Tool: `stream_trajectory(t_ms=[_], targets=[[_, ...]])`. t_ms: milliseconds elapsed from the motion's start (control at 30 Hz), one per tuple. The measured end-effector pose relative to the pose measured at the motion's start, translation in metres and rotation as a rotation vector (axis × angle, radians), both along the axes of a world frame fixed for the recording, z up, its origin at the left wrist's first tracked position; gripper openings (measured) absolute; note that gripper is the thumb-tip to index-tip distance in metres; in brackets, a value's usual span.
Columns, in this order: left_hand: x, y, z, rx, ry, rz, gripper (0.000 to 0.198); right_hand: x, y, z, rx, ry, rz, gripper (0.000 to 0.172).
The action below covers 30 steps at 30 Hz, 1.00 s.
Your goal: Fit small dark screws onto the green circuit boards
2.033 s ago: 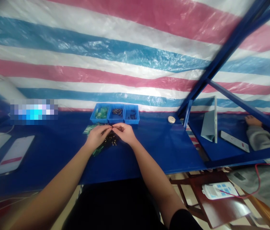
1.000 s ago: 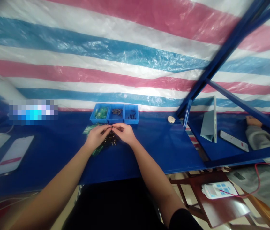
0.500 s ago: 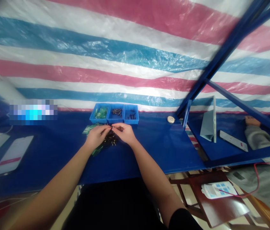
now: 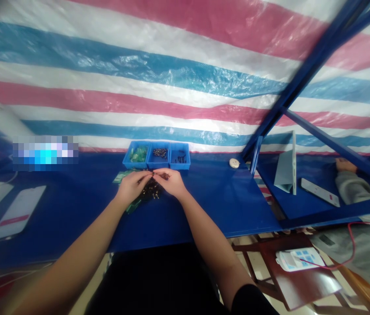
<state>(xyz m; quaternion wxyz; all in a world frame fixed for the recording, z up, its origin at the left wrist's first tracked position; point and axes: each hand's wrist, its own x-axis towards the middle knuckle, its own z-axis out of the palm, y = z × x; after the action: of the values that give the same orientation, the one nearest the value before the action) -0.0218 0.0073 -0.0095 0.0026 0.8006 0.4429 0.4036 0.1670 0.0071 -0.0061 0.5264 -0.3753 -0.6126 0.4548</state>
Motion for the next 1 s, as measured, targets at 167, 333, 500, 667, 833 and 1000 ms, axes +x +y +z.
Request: stream_trajectory(t_ms=[167, 333, 500, 667, 833, 1000], targets=[[-0.0003, -0.0032, 0.0044, -0.076, 0.012, -0.015, 0.023, 0.0002, -0.0015, 0.0016, 0.009, -0.028, -0.006, 0.032], [-0.0007, -0.0045, 0.0054, -0.107, 0.038, -0.02, 0.026, -0.0001, -0.002, 0.0035, 0.005, -0.039, -0.011, 0.033], [-0.0009, -0.0038, 0.005, -0.124, 0.062, -0.001, 0.031, -0.0006, -0.0021, 0.0038, 0.001, -0.028, -0.005, 0.033], [0.0007, -0.0044, 0.0061, -0.139, 0.036, 0.016, 0.031, -0.0001, -0.0025, 0.0041, 0.005, -0.023, -0.009, 0.033], [0.0013, -0.0034, 0.0043, -0.099, 0.004, 0.012, 0.029, 0.0006, -0.0026, 0.0051, -0.011, -0.044, -0.019, 0.033], [0.0006, -0.0021, 0.0024, -0.064, 0.017, 0.0, 0.026, 0.0, -0.0029, 0.0048, -0.006, -0.033, -0.012, 0.033]])
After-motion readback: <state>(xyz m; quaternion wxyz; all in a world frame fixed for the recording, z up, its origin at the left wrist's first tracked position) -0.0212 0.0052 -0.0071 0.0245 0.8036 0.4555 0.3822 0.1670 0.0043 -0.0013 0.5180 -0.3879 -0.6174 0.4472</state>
